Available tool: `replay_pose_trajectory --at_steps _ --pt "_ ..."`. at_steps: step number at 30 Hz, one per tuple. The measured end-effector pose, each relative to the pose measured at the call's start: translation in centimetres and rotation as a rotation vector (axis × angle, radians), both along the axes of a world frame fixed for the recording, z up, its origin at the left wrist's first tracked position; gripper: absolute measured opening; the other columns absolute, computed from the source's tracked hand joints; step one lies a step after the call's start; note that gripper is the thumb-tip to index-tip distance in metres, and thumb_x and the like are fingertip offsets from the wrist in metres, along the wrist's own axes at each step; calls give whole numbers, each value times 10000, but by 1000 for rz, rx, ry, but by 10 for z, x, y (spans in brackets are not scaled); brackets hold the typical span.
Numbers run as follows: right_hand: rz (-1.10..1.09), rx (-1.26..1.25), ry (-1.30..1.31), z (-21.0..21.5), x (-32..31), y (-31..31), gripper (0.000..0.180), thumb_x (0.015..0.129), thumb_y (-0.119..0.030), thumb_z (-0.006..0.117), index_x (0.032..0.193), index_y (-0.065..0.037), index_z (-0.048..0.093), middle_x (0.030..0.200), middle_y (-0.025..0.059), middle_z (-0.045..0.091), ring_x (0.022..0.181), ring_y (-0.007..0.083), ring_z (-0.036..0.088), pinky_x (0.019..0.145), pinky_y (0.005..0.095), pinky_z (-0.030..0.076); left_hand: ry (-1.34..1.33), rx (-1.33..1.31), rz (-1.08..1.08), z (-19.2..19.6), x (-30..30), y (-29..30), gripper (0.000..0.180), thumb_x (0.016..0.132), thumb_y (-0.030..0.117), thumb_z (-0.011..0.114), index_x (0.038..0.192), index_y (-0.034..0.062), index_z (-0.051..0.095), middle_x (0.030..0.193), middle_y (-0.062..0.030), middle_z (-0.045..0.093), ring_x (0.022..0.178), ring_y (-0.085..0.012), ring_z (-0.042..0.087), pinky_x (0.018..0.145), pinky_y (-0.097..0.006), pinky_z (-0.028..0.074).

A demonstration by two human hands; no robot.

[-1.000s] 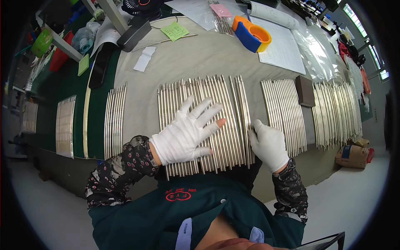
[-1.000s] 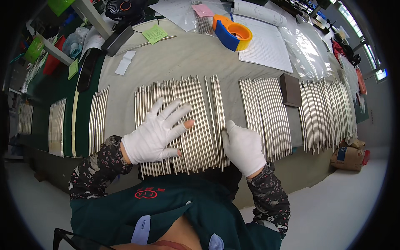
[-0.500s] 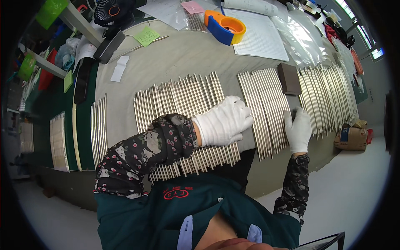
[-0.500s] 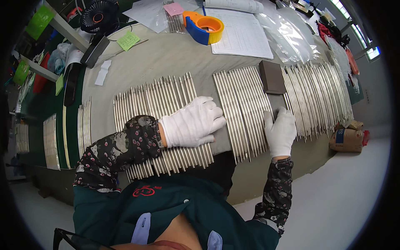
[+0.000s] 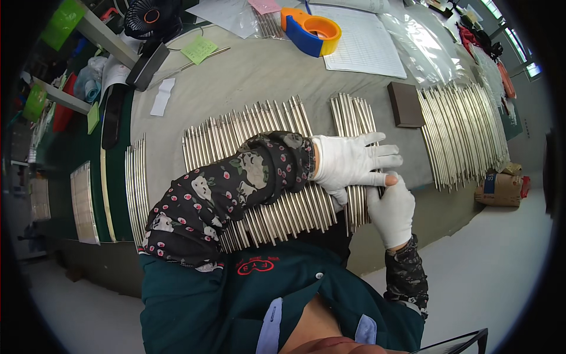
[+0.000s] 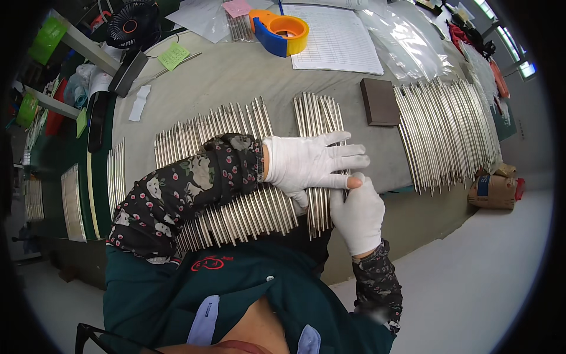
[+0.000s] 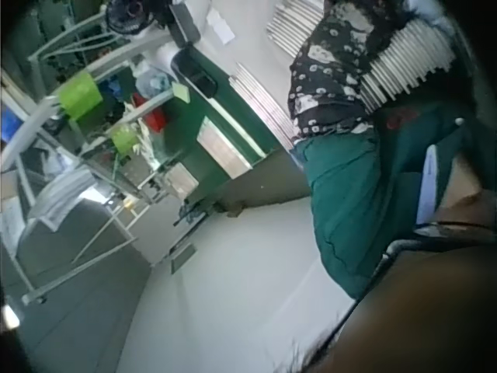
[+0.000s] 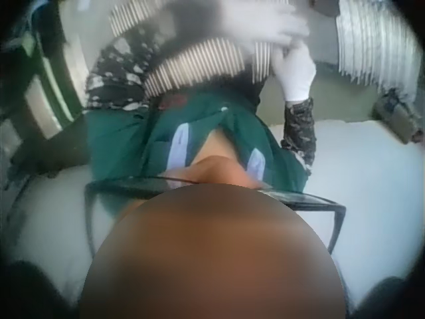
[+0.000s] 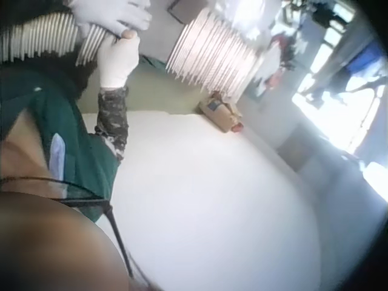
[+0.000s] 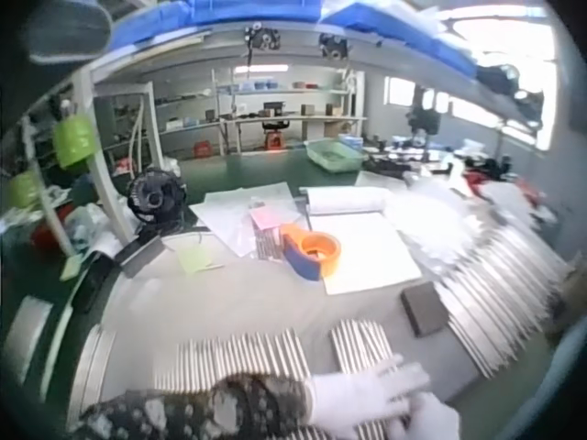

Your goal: Sanding and polishing thin metal or plastic rods using a sanding block at a workstation.

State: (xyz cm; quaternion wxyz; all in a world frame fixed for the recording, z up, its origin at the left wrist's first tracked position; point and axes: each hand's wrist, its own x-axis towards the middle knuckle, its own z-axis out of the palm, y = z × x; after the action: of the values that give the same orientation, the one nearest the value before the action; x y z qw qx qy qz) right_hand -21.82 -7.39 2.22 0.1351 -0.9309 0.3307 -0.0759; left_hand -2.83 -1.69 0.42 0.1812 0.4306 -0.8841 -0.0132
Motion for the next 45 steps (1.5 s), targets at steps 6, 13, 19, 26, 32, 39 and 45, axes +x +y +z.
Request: replay_pose_trajectory --at_steps 6,13,19,26,32,39,45 --pt "-321 673 131 7 -35 6 318 857 -213 638 1026 37 539 941 164 649 710 241 658 586 360 517 -151 113 -44 16 0 -4 886 616 564 739 1325 94 491 1240 -130 495 1236 -273 418 1114 -484 214" --pt "-139 1707 -471 -14 -54 -2 507 905 -375 549 1132 76 500 1003 246 625 748 356 652 623 403 556 -202 12 -126 20 -6 -11 803 653 464 742 1325 117 471 1013 -105 554 1014 -263 534 935 -399 398" --pt "51 1409 -463 44 -48 6 655 909 -536 453 1060 100 501 775 296 623 585 341 627 490 352 502 63 -248 -37 27 -32 -17 295 718 180 629 1002 109 592 722 -47 576 706 -244 613 625 -355 483" --pt "347 1299 -944 60 -52 -41 726 920 -576 440 1195 95 464 924 279 643 766 335 679 698 358 556 983 -369 134 83 -36 -18 281 733 15 666 997 59 581 815 -66 646 700 -184 640 661 -292 518" --pt "154 843 -585 -7 32 -25 708 691 -118 762 1292 0 407 1110 139 592 1051 190 572 875 334 473 1482 50 303 68 -14 -14 271 803 0 688 1039 17 556 875 -29 624 838 -139 655 739 -283 541" --pt "138 722 -444 1 49 1 524 724 -77 645 1210 -5 462 862 75 588 790 150 561 769 302 478 1965 182 545 69 6 -7 220 872 131 668 1022 35 540 809 -39 598 683 -130 601 655 -298 529" --pt "-55 860 -89 7 31 1 553 702 -45 628 1214 8 426 825 52 552 670 133 566 630 306 485 1031 481 997 20 33 22 331 836 164 652 1082 -26 537 870 -75 633 848 -210 632 742 -287 505"
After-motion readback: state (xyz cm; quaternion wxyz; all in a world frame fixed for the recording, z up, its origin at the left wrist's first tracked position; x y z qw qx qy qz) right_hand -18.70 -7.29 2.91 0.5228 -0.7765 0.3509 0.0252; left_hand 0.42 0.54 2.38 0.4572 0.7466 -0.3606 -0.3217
